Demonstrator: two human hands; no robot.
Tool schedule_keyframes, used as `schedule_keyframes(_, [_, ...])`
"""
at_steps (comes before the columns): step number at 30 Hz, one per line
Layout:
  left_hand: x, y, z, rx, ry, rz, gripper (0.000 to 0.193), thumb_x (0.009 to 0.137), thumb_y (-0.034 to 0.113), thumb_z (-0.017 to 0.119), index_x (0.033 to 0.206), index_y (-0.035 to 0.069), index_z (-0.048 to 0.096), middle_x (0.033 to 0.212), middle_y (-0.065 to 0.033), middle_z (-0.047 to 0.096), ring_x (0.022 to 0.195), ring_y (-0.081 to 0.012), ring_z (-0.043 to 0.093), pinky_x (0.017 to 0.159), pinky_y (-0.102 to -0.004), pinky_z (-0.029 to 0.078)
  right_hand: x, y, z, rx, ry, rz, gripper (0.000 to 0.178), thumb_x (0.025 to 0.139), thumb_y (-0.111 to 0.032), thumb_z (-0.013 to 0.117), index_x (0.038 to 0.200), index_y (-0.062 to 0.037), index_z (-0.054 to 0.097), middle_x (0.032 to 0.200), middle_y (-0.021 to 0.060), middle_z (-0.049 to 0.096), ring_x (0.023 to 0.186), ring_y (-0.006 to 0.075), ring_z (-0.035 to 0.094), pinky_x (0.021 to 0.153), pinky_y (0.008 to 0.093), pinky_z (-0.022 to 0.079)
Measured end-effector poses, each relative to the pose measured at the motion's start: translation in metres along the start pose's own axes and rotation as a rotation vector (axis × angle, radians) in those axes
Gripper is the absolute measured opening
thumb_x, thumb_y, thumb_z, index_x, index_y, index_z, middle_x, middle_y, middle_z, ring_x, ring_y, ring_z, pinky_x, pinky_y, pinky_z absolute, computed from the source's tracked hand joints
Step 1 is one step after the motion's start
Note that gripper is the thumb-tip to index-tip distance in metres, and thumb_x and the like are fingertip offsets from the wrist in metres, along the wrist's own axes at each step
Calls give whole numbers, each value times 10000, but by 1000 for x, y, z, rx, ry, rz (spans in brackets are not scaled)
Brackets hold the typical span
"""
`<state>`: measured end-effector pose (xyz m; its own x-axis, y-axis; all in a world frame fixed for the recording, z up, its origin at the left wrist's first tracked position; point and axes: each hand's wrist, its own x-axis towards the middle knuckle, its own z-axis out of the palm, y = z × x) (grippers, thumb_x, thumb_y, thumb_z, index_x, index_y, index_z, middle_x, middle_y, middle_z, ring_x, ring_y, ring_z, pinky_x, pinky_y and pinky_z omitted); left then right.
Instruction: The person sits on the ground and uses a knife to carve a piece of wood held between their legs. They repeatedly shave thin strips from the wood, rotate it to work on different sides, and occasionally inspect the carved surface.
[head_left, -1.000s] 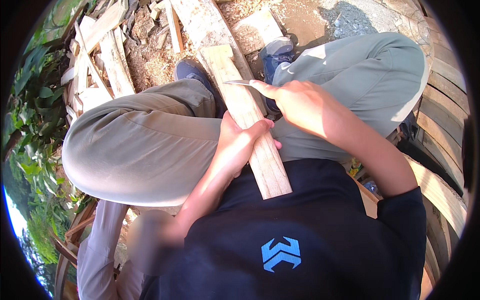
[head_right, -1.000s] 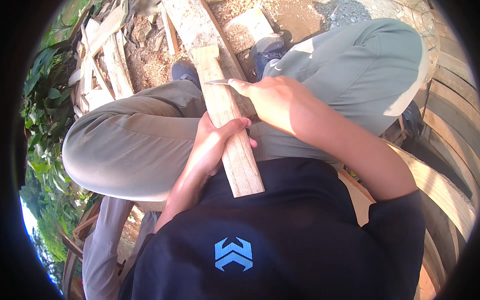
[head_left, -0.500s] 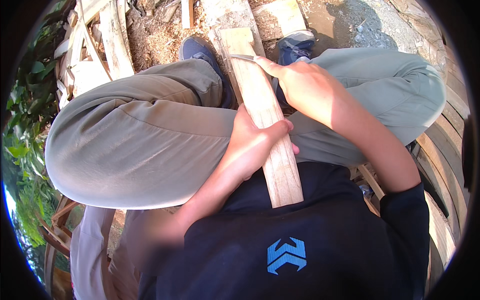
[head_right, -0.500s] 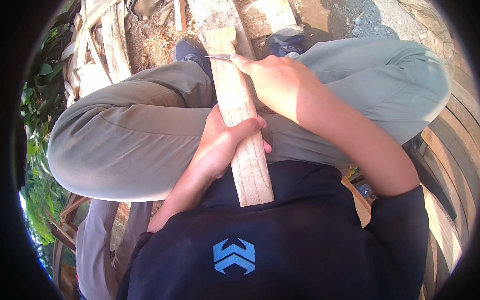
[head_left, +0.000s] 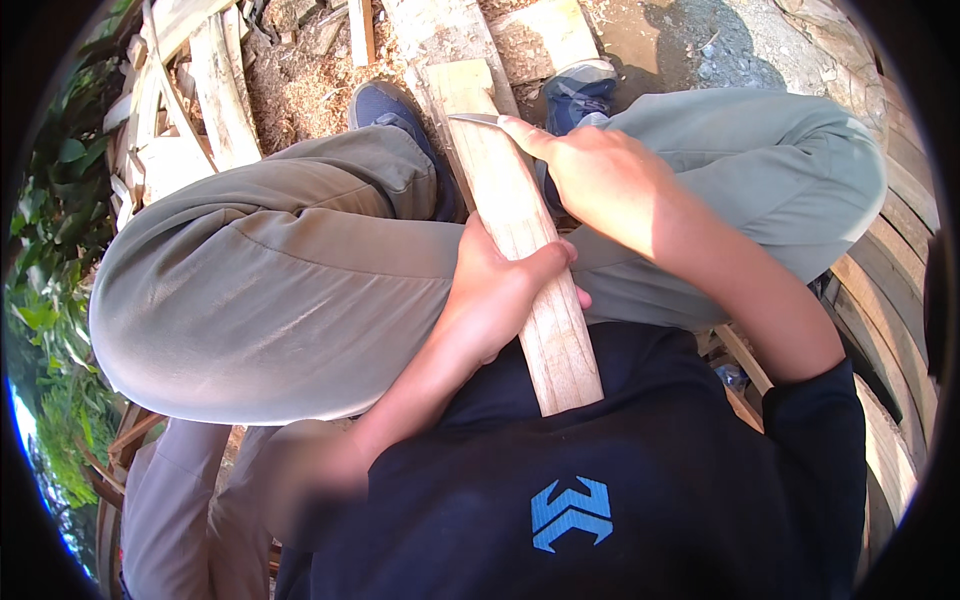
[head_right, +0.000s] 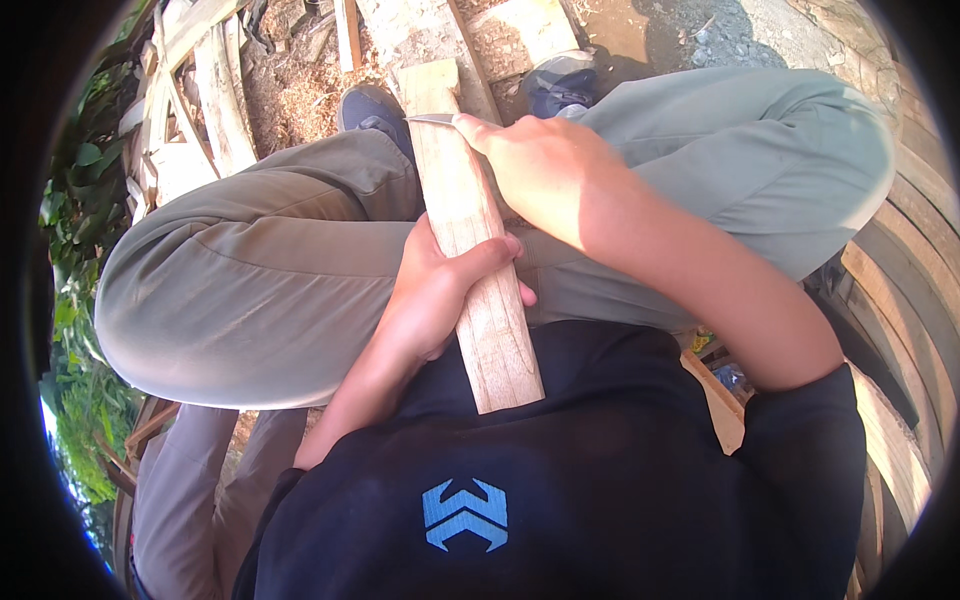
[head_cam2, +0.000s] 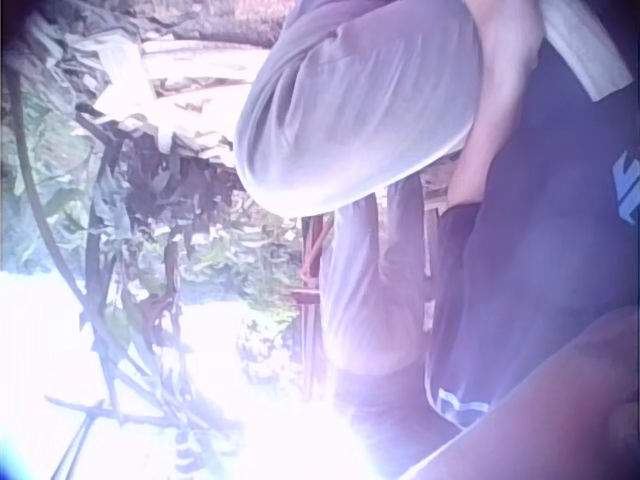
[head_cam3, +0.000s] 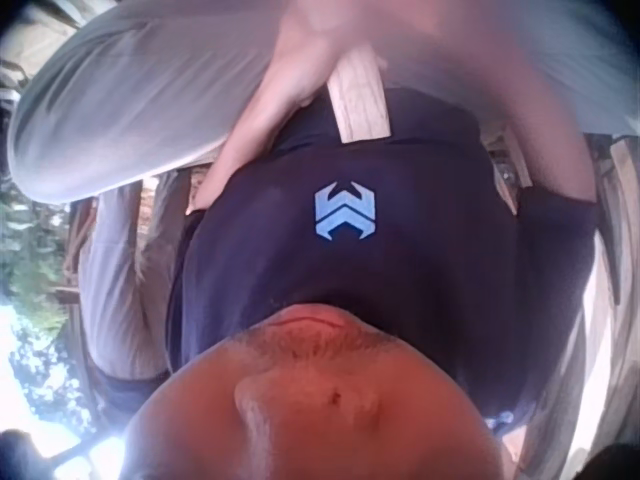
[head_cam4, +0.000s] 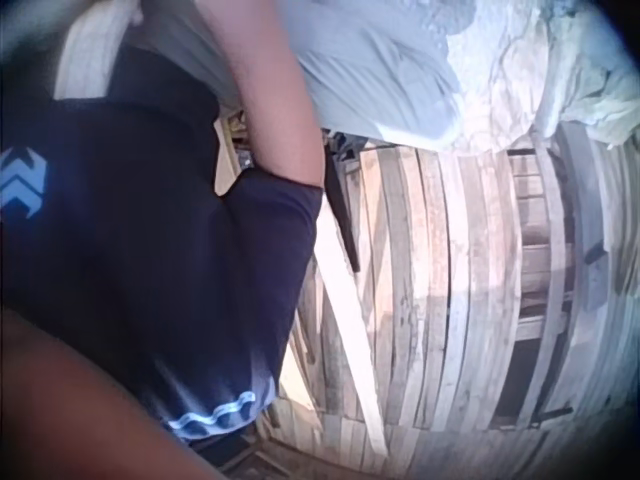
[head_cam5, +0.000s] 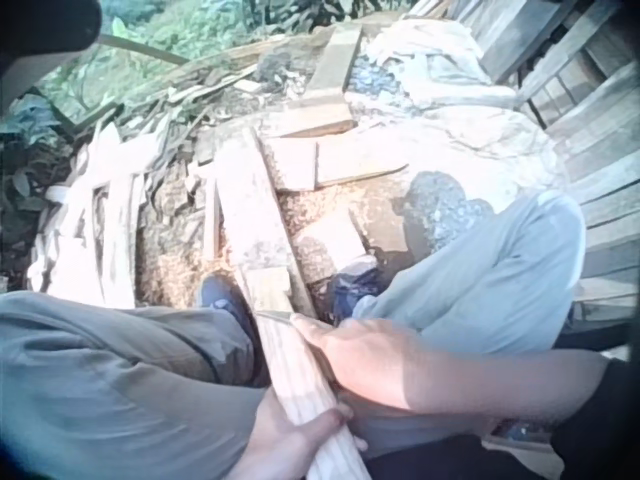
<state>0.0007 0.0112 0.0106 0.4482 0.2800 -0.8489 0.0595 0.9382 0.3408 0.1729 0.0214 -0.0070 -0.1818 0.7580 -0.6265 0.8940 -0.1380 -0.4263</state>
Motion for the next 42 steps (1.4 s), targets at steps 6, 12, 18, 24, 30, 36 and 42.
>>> schedule_keyframes(6, [0,-1,1,35,32,14,413,889,9,680,1198,-66,416,918,-167,641,664,-301,724,579,-403,613,-30,4,-6,41,7,-68,767,840,46,580,1566,-144,424,791,219,681,701,396,677,681,483,552])
schedule_keyframes(12, [1,-1,2,15,14,1,375,890,-7,673,1177,-64,437,907,-160,639,659,-295,722,576,-401,617,6,9,11,23,100,-69,714,849,47,565,1539,-104,455,746,233,663,675,409,671,657,493,547])
schedule_keyframes(18, [0,-3,3,12,52,14,370,890,16,687,1156,-55,439,907,-155,635,658,-291,721,573,-399,611,-26,1,-10,33,-62,7,686,863,21,556,1528,-128,475,753,239,664,704,395,691,663,479,566])
schedule_keyframes(24, [1,-2,0,7,-2,15,373,888,24,687,1155,-60,441,898,-152,635,656,-292,720,576,-395,606,0,-1,-4,-5,-23,-18,602,912,-99,584,1504,-66,479,809,220,706,747,392,715,688,485,581])
schedule_keyframes(30, [3,-5,1,9,43,36,366,893,14,675,1164,-72,445,904,-161,639,657,-291,722,573,-399,608,-27,-1,-6,-24,-43,-20,478,948,-125,562,1422,-80,530,877,230,725,818,393,731,726,476,601])
schedule_keyframes(36, [-2,-3,-2,21,32,-11,403,890,12,677,1190,-72,421,917,-164,639,660,-290,723,576,-396,611,-1,2,-7,-44,-40,-64,653,918,-60,553,1556,-122,430,837,220,704,767,389,713,701,481,586])
schedule_keyframes(42, [-1,-4,2,16,55,9,411,895,11,679,1203,-71,418,934,-159,641,672,-296,723,588,-398,607,-24,2,-6,65,-40,-8,717,855,42,553,1547,-116,451,789,213,673,744,391,668,714,467,545])
